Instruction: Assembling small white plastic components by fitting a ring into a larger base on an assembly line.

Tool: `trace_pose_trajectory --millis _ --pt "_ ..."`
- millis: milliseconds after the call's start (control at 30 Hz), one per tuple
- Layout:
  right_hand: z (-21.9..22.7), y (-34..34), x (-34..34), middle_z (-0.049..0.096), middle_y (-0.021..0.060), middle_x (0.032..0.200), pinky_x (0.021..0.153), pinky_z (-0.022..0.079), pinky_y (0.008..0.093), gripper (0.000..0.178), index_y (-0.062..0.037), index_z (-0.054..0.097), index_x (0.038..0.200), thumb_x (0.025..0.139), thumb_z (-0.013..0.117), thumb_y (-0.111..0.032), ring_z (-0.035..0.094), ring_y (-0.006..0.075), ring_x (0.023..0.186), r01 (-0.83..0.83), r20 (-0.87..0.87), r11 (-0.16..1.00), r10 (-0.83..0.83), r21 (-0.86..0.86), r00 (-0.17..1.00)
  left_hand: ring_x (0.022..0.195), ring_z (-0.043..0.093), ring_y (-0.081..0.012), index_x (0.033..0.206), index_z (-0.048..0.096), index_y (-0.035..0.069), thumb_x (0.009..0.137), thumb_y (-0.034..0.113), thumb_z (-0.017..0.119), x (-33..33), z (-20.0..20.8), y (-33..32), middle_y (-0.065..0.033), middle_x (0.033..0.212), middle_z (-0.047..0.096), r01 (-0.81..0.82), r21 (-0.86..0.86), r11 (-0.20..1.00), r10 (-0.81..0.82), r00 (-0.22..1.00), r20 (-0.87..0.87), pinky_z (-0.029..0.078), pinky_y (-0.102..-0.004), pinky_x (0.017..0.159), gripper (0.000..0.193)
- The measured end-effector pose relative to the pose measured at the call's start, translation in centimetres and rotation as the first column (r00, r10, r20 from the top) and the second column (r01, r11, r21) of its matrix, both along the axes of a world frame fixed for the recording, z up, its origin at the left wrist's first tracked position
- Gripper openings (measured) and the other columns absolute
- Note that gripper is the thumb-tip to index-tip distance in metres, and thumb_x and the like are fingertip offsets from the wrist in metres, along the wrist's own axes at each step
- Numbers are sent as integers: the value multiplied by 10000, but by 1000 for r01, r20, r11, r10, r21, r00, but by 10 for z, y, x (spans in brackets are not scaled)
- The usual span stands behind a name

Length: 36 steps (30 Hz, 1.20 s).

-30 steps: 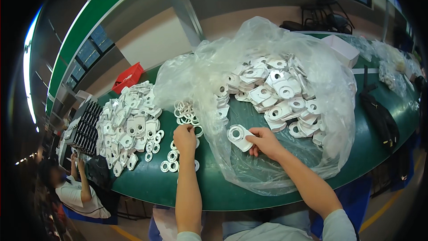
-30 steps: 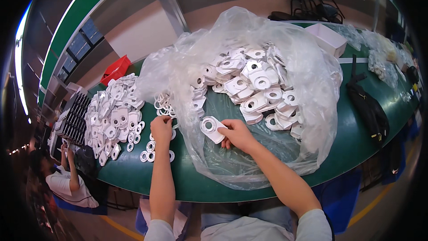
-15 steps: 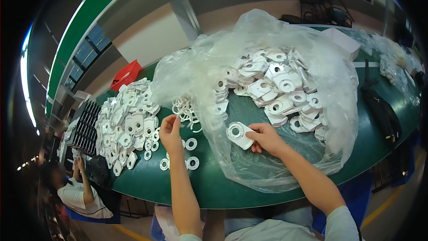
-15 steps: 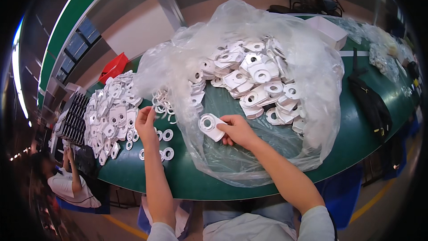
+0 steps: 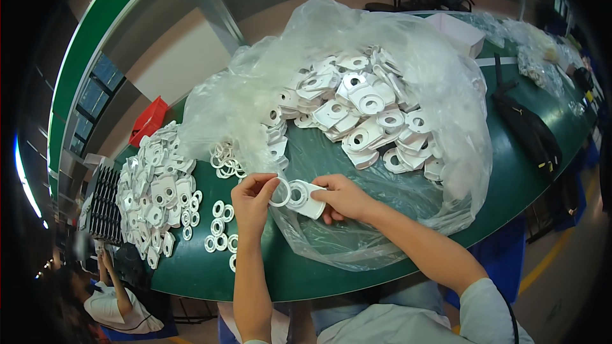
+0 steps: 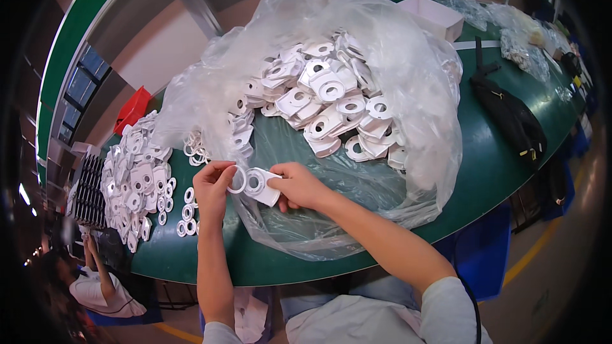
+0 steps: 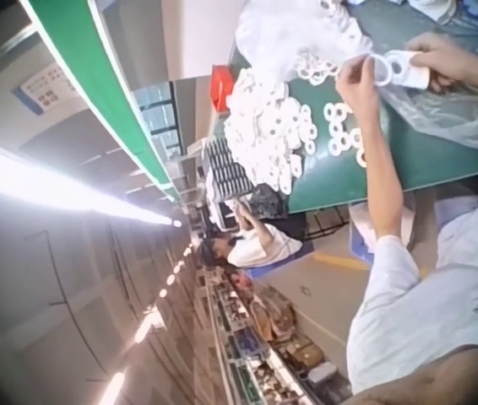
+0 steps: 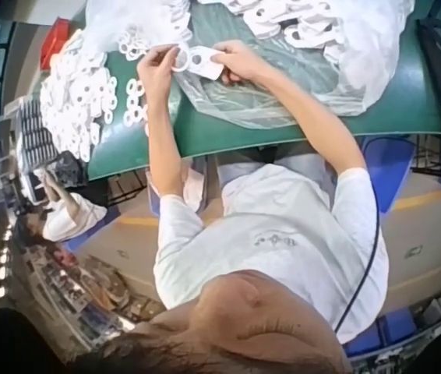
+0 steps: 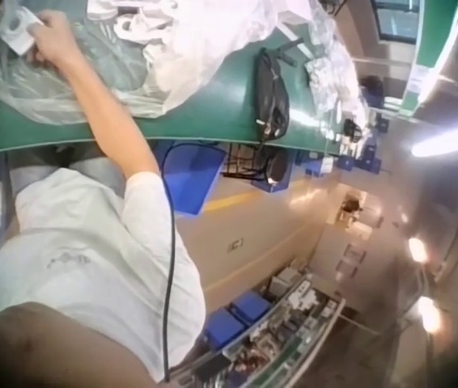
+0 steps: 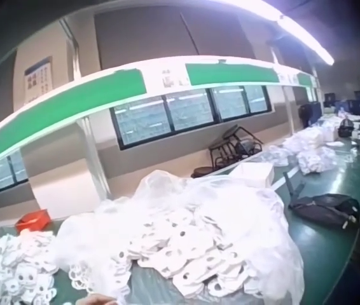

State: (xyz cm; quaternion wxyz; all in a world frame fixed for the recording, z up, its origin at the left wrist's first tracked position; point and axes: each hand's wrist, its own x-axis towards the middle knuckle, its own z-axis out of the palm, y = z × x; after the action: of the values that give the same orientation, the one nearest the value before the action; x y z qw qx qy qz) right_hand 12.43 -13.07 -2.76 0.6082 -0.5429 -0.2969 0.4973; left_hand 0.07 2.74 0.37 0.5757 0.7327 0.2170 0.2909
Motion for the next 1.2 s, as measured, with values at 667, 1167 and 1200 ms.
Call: trace_pose_trajectory --millis 667,1167,1200 --pt "1 1 -6 625 55 757 391 374 193 213 3 573 1019 848 587 -124 570 79 495 -23 15 998 23 57 1000 587 489 -40 833 701 -12 727 -24 716 6 -11 -12 -14 748 578 17 329 944 -30 999 36 361 -181 519 107" --pt "-3 3 -4 576 13 667 401 378 219 160 -17 560 930 856 597 -155 478 62 443 192 83 968 -207 164 975 637 531 -78 1090 596 -43 886 35 565 5 -11 -7 -43 809 615 116 33 993 -119 987 109 420 -205 551 221" --pt "-2 2 -3 585 24 700 405 388 214 156 -25 562 934 857 600 -155 505 65 471 214 82 965 -229 154 970 647 548 -91 1092 592 -55 878 28 571 5 -10 -8 -58 818 628 170 -34 985 -168 984 64 437 -215 563 230"
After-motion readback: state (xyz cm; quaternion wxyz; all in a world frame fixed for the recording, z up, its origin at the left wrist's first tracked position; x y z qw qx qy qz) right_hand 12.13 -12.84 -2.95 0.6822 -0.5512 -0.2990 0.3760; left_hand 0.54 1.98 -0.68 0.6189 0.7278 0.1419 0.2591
